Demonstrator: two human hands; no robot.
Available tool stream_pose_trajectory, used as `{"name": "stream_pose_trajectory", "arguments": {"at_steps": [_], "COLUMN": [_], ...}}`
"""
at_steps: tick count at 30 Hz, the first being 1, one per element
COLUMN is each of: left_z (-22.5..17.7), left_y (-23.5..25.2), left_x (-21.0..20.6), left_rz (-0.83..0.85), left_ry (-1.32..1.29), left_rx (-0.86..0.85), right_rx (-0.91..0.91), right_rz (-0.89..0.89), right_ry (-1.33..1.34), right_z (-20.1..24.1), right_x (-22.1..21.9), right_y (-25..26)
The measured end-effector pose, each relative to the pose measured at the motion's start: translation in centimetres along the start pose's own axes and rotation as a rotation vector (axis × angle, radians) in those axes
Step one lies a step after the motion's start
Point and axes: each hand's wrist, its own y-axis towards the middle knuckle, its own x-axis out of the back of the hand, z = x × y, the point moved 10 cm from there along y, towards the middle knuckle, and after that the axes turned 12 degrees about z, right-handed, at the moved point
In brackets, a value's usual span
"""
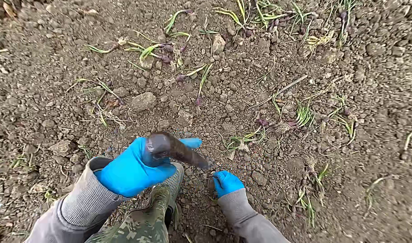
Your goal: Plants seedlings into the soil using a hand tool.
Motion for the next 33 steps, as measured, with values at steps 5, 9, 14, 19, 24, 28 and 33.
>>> {"name": "stream_pose_trajectory", "arguments": {"at_steps": [5,9,14,19,24,28,33], "left_z": [13.3,14.7,7.6,8.8,20.5,17.8,6.5], "left_y": [3.0,-2.6,-5.1,-0.1,-0.1,-0.9,-1.8], "left_x": [-6.1,-3.0,2.1,-0.7,-6.4,-4.0,3.9], "left_rz": [0.15,-0.212,-0.272,-0.093,-0.02,-0.063,0.024], "left_ry": [0.231,-0.028,-0.247,-0.079,-0.11,-0.133,-0.133], "left_rx": [0.599,0.574,0.12,0.287,0.491,0.43,0.016], "right_rx": [0.097,-0.071,-0.058,-0.088,-0.106,-0.119,-0.042], "right_rz": [-0.082,0.668,0.792,0.355,0.297,0.735,0.811], "right_ry": [-0.055,-0.187,-0.177,-0.038,-0.051,-0.117,-0.131], "right_z": [3.4,4.9,5.1,1.0,1.2,3.3,4.8], "right_x": [2.3,-5.2,-7.6,-2.4,1.0,-5.1,-9.1], "right_y": [0.4,4.6,5.4,2.9,1.9,4.5,4.3]}}
